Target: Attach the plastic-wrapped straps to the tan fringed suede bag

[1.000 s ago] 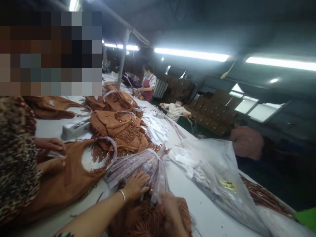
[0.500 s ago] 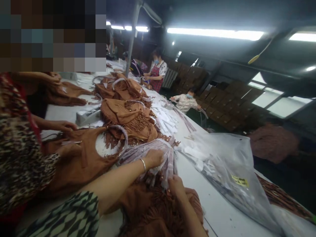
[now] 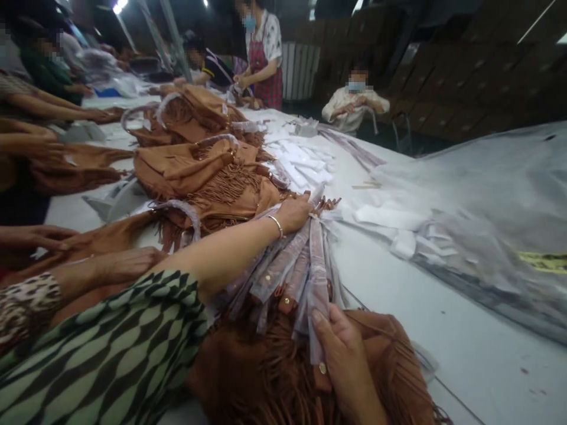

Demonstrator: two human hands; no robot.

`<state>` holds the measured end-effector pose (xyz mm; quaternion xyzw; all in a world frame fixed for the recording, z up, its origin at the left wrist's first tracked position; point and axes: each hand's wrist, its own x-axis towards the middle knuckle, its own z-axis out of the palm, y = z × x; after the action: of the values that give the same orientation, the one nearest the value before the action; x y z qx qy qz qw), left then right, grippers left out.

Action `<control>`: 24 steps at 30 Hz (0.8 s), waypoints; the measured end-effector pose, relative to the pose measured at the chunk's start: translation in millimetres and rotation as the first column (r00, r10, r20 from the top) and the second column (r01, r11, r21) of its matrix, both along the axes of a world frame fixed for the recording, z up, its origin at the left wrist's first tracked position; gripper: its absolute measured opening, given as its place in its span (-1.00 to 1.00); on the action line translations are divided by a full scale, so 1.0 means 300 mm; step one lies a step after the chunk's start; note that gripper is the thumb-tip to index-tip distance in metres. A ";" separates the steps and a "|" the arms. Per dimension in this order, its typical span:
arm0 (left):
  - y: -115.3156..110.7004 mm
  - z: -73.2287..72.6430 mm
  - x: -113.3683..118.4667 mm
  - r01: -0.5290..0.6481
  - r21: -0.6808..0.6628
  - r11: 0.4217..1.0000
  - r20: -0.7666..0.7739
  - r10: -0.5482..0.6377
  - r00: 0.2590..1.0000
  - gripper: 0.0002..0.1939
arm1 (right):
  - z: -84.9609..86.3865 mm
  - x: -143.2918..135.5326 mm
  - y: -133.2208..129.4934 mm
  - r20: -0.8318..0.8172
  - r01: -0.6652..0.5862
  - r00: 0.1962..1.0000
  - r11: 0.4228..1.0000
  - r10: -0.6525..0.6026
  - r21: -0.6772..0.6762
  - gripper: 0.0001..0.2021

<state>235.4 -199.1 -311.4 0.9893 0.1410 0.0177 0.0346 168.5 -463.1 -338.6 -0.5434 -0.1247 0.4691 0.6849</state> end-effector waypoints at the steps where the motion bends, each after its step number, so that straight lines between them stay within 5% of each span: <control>1: 0.004 0.003 0.009 0.028 0.016 0.999 -0.017 -0.027 0.999 -0.64 | -0.007 0.008 -0.008 -0.043 0.009 0.999 0.999 -0.008 0.031 -0.58; 6: 0.019 0.054 0.054 0.128 -0.021 0.991 -0.075 -0.130 0.989 -0.79 | -0.022 0.025 -0.042 -0.001 -0.030 1.000 0.994 0.031 0.105 -0.59; 11: 0.032 0.048 0.110 -0.049 -0.290 0.956 0.151 0.096 0.984 -0.94 | 0.018 0.017 -0.087 0.220 -0.417 0.893 0.906 0.392 0.078 -0.66; 15: -0.007 0.063 0.066 -0.110 -0.415 0.903 0.385 0.284 0.878 -0.93 | 0.016 0.023 -0.129 -0.011 -0.306 0.950 0.937 0.313 0.169 -0.60; 18: -0.130 0.147 -0.124 -0.154 -0.505 0.849 0.587 0.469 0.660 -0.88 | -0.003 0.028 -0.147 -0.157 -0.222 0.954 0.953 0.255 0.205 -0.63; 21: -0.329 0.226 -0.453 -0.136 -0.531 0.837 0.739 0.535 0.409 -0.83 | -0.023 0.028 -0.136 -0.226 -0.145 0.954 0.964 0.196 0.224 -0.67; 22: -0.397 0.236 -0.576 -0.056 -0.611 0.790 0.722 0.585 0.370 -0.85 | -0.026 0.029 -0.125 -0.236 -0.125 0.955 0.965 0.179 0.229 -0.68; 24: -0.515 0.230 -0.813 -0.049 -0.770 0.636 0.513 0.663 0.546 -0.77 | -0.009 0.028 -0.098 -0.222 -0.106 0.961 0.962 0.165 0.252 -0.69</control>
<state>-8.5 -353.7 -242.3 0.7402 0.3246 0.3876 0.4433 176.8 -492.3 -341.3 -0.3864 -0.1330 0.5594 0.7212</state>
